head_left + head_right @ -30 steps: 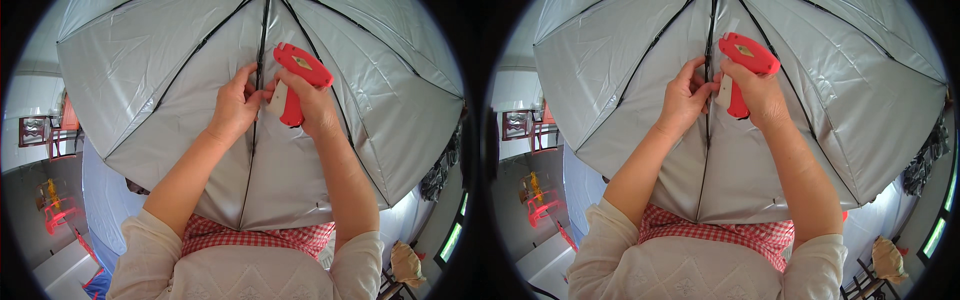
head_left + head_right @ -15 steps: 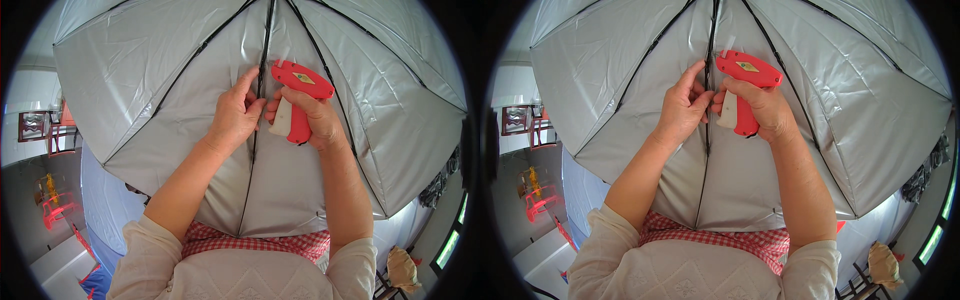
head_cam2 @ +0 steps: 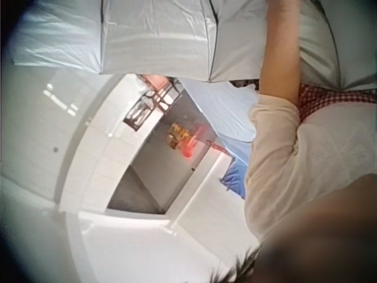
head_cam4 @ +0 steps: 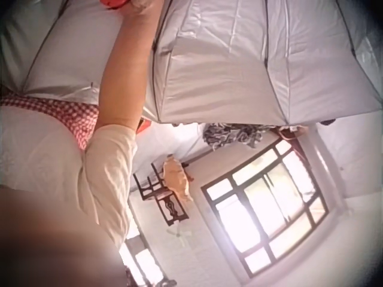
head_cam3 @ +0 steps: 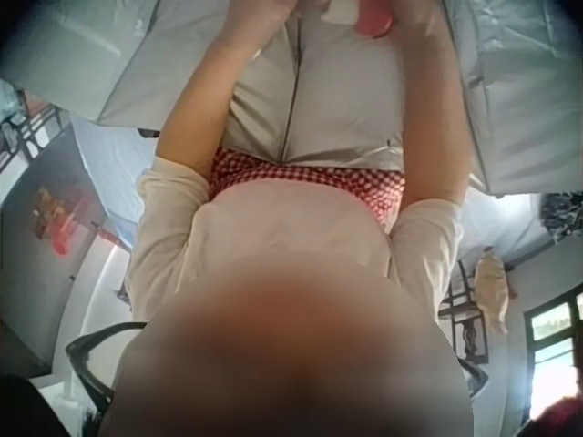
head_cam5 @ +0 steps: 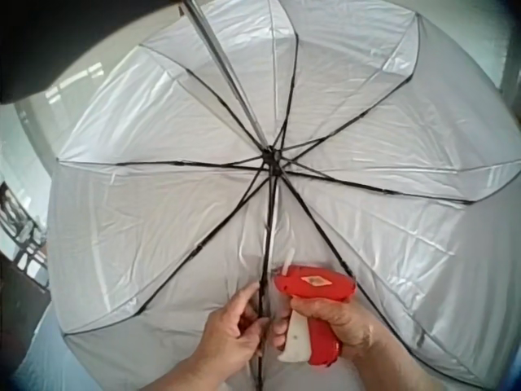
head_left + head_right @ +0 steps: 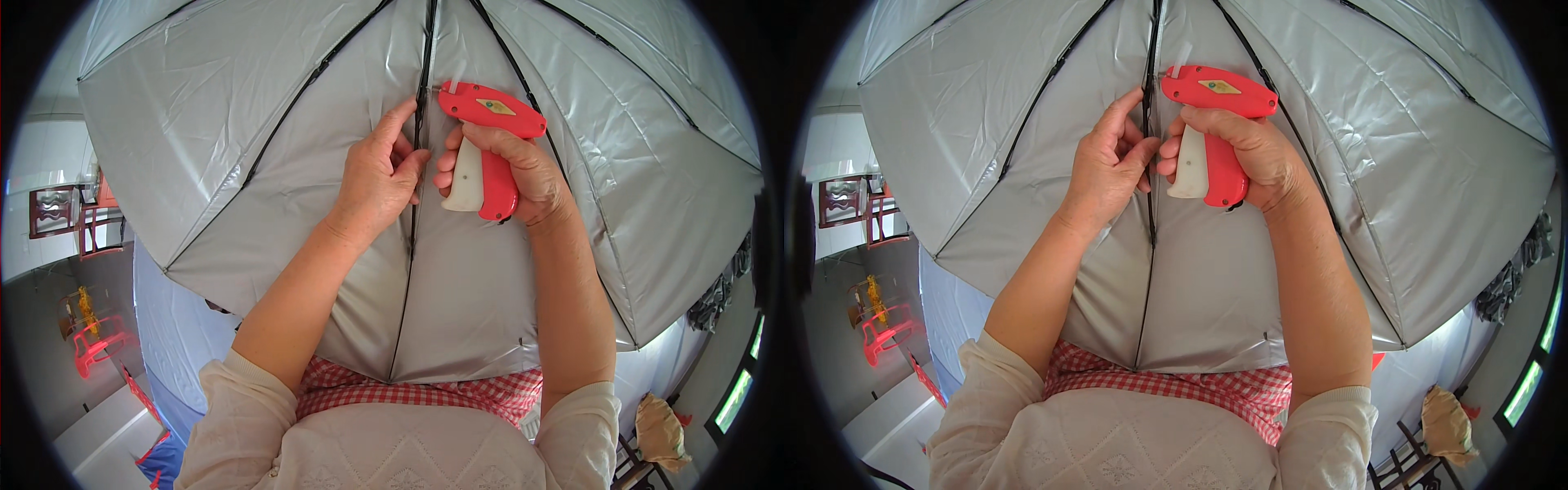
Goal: Using a glue gun to attach components of a silver umbrella frame and cover.
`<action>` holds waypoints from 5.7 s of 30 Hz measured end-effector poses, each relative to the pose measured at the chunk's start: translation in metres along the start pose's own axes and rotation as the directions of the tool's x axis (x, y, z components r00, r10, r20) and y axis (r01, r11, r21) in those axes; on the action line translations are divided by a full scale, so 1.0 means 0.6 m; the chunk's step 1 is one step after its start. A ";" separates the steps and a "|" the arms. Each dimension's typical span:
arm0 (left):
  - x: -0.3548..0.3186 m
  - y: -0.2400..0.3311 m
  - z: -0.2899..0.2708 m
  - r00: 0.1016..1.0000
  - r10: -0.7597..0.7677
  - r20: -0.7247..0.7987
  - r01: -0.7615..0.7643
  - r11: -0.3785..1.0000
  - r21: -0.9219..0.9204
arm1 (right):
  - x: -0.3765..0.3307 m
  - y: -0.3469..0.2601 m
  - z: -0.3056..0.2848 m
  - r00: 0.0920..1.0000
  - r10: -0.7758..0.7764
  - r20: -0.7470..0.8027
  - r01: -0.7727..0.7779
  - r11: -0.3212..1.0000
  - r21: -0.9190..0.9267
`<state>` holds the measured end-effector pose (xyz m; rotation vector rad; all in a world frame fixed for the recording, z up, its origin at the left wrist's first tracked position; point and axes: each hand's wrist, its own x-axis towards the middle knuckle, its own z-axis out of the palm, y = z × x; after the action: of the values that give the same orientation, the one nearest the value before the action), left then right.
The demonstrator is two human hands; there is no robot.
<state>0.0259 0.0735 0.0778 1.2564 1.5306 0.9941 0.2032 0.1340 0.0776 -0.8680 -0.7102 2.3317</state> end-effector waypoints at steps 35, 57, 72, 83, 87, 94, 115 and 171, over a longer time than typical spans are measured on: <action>-0.189 -0.065 0.025 0.974 -0.146 -0.171 0.159 0.985 0.061 | -0.188 0.207 0.072 0.951 0.062 -0.303 -0.042 0.996 0.074; -0.195 -0.057 0.000 0.941 -0.332 -0.071 0.300 0.912 -0.280 | -0.166 0.220 0.053 0.981 0.194 -0.007 -0.183 0.938 0.294; -0.189 -0.059 -0.024 0.980 -0.193 -0.048 0.190 0.979 -0.074 | -0.157 0.191 0.100 0.963 0.141 -0.230 -0.129 0.989 0.067; -0.048 -0.020 -0.258 0.911 0.412 0.004 -0.108 0.228 0.968 | -0.155 0.101 0.054 0.962 0.010 -0.272 -0.051 0.988 -0.145; -0.006 0.010 -0.055 0.936 0.351 -0.019 -0.227 0.645 0.729 | -0.075 0.112 0.043 0.971 -0.139 -0.194 0.112 0.983 -0.142; -0.001 0.006 -0.022 0.958 0.287 -0.027 -0.218 0.782 0.584 | -0.012 0.049 0.045 0.894 -0.319 -0.316 0.277 0.946 -0.170; -0.007 0.011 -0.022 0.996 -0.055 0.070 0.055 0.998 -0.007 | -0.009 0.009 0.026 0.989 -0.084 -0.122 0.067 0.988 -0.140; -0.192 -0.035 -0.009 0.952 -0.293 -0.094 0.279 0.950 -0.137 | -0.173 0.208 0.097 0.961 0.026 -0.275 0.002 0.995 0.101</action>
<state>0.0253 -0.0437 0.0763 0.8739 1.6570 0.9636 0.1910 -0.0382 0.0794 -1.1256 -0.4665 2.1757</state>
